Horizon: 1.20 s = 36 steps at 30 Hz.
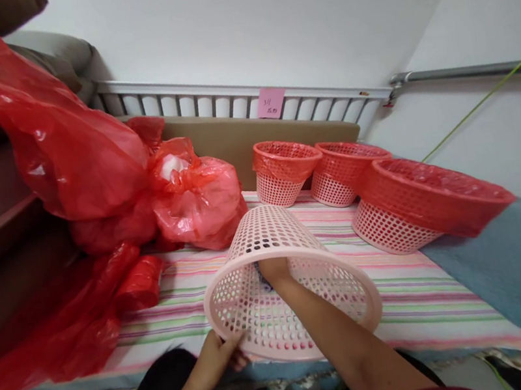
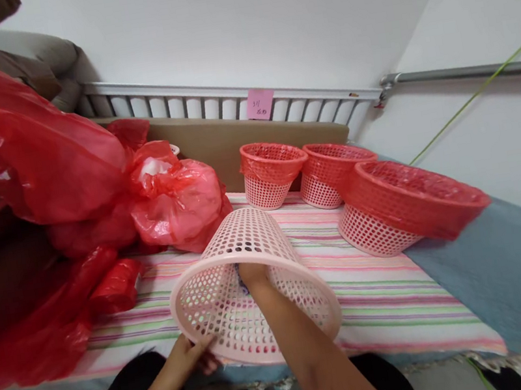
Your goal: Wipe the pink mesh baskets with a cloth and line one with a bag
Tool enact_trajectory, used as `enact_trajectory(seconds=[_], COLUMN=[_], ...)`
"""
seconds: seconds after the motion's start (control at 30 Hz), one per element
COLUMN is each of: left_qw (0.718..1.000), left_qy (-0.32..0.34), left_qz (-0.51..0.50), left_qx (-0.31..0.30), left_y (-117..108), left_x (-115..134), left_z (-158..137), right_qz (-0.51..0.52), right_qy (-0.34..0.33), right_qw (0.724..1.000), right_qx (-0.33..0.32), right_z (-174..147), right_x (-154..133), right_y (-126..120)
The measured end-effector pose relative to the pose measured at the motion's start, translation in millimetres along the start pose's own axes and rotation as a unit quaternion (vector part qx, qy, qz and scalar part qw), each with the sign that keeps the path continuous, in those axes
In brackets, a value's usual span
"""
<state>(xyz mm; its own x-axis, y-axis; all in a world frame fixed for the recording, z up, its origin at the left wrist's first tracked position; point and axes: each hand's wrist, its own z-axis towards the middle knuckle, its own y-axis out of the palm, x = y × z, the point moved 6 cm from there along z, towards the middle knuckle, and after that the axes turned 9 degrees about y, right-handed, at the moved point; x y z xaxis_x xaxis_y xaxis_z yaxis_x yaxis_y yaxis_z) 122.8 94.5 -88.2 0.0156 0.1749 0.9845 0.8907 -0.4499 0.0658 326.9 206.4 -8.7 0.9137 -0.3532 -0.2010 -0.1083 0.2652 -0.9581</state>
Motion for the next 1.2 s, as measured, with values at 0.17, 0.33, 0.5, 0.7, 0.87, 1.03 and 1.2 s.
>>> enact_trajectory(seconds=[0.17, 0.33, 0.5, 0.7, 0.87, 1.03, 1.2], left_qw=[1.0, 1.0, 1.0, 0.998, 0.993, 0.996, 0.997], left_qy=[0.003, 0.002, -0.001, 0.032, 0.077, 0.062, 0.054], left_qz=[-0.006, 0.003, 0.013, 0.056, 0.087, 0.067, 0.057], left_qx=[-0.013, -0.001, -0.008, -0.005, -0.019, -0.011, -0.015], left_y=[8.1, 6.2, 5.5, 2.0, 1.9, -1.1, -0.6], left_x=[-5.0, -2.5, -5.2, -9.9, 3.5, 10.1, 8.1], left_z=[1.5, 1.1, 1.9, 4.2, 1.0, -2.3, -2.0], right_qz=[-0.069, -0.089, -0.087, -0.08, -0.089, -0.063, -0.043], right_qy=[0.025, -0.016, -0.095, -0.085, -0.023, -0.003, 0.014], right_qw=[0.996, 0.993, 0.983, 0.988, 0.991, 0.997, 0.999], right_qx=[-0.051, -0.079, -0.133, -0.105, -0.1, -0.044, -0.026], right_z=[-28.1, -105.9, -177.5, -149.1, -79.7, -23.7, -5.1], right_x=[-2.0, -7.9, -8.6, -2.7, -4.7, -6.2, -2.5], right_y=[1.0, -9.0, -10.6, -11.6, -6.1, -6.4, -0.5])
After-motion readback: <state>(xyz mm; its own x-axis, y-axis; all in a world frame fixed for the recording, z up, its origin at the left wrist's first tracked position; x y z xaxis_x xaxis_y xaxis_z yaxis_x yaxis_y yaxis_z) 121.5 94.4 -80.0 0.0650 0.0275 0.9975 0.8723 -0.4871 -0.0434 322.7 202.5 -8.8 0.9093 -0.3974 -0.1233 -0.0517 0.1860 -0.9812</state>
